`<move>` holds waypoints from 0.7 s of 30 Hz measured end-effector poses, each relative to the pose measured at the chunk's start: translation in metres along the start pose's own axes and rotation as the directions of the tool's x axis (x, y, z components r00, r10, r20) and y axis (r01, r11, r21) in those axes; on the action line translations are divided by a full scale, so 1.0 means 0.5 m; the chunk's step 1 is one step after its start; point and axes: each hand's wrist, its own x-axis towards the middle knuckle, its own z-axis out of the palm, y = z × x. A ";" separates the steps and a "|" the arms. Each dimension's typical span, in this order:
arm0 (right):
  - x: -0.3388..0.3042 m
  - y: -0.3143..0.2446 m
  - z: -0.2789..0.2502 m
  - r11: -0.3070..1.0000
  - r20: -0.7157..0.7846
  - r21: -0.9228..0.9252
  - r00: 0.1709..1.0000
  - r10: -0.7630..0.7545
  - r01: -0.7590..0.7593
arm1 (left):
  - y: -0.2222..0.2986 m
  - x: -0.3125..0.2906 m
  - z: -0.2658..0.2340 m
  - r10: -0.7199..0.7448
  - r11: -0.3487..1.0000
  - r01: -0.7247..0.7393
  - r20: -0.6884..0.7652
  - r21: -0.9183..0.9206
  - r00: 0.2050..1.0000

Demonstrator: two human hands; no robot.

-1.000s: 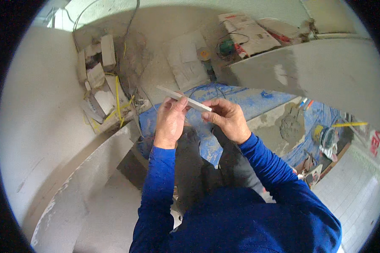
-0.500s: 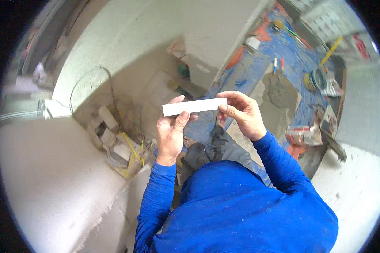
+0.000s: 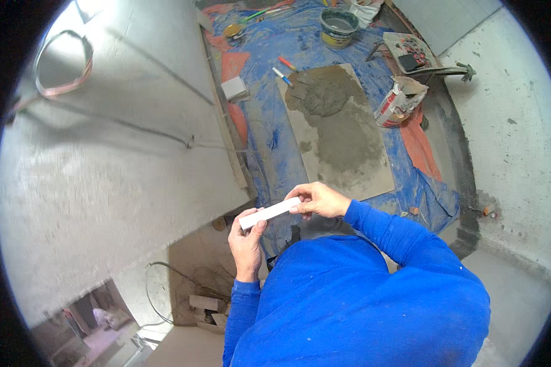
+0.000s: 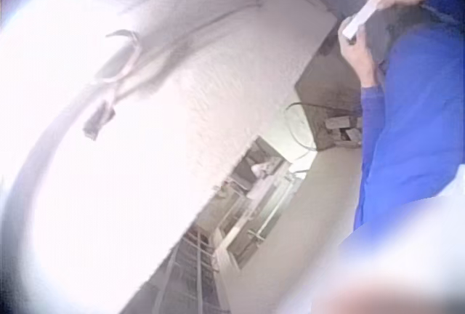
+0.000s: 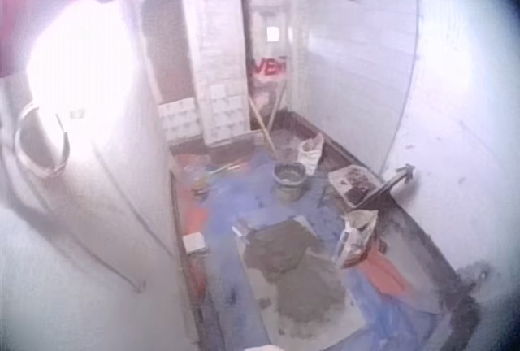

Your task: The person cuts a ceramic tile with an angle grinder, then places it on a wall covered in adhesive. They use tile leveling clips and wedges to secure the tile and clean excess adhesive with a sponge.

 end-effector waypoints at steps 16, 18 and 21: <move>-0.013 -0.054 -0.266 0.953 -0.661 0.257 0.748 0.055 0.157 | 0.006 0.558 0.304 -0.597 0.573 -0.383 0.690 0.724 0.410; 0.024 -0.091 -0.285 0.954 -0.698 0.284 0.703 0.136 0.097 | 0.032 0.616 0.352 -0.661 0.493 -0.503 0.682 0.710 0.313; 0.102 -0.192 -0.332 0.998 -0.741 0.019 0.671 -0.022 0.054 | 0.097 0.721 0.406 -0.618 0.509 -0.630 0.759 0.586 0.205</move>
